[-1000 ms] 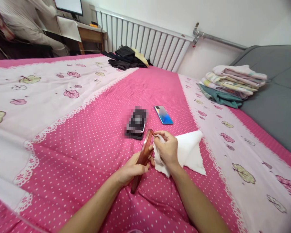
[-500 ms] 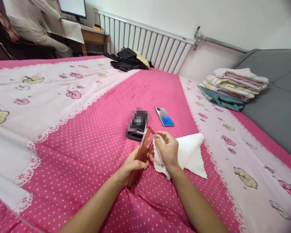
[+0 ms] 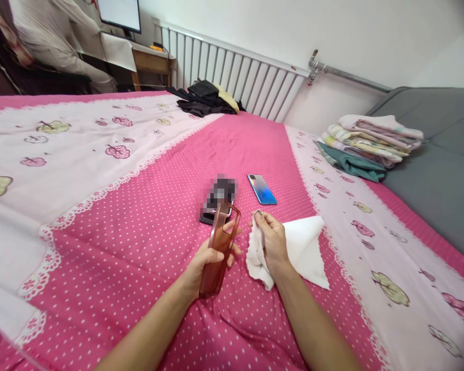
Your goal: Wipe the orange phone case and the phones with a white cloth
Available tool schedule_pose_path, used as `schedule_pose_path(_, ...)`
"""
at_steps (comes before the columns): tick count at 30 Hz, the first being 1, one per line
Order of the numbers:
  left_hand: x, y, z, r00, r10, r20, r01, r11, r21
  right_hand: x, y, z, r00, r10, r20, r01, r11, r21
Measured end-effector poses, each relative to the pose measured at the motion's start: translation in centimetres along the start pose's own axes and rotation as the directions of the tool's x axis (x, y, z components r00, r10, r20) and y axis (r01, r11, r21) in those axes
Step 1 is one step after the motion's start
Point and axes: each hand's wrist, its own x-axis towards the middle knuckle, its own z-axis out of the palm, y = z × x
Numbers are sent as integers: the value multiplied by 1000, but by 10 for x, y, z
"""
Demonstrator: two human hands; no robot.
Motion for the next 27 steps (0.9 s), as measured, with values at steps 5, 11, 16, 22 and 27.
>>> schedule_pose_path(5, 0, 1, 0, 1000, -4, -4, 4, 1000, 12, 0, 2, 0, 998, 39, 41, -39, 999, 1)
schedule_pose_path(11, 0, 0, -3, 1000, -25, 15, 25, 999, 29, 0, 6, -1, 989, 123, 87, -124, 992, 5)
schedule_pose_path(16, 1, -1, -2, 1000, -5, 13, 5, 1000, 13, 0, 8, -1, 990, 89, 110, -94, 995, 41)
schedule_pose_path(22, 2, -7, -6, 998, 50, 44, -55, 992, 115, -1, 8, -5, 970, -241, 4, 236, 945, -225)
schedule_pose_path(27, -1, -5, -1, 993, 41, 114, -69, 963, 259, -8, 5, -7, 727, -684, 56, 579, 567, -586)
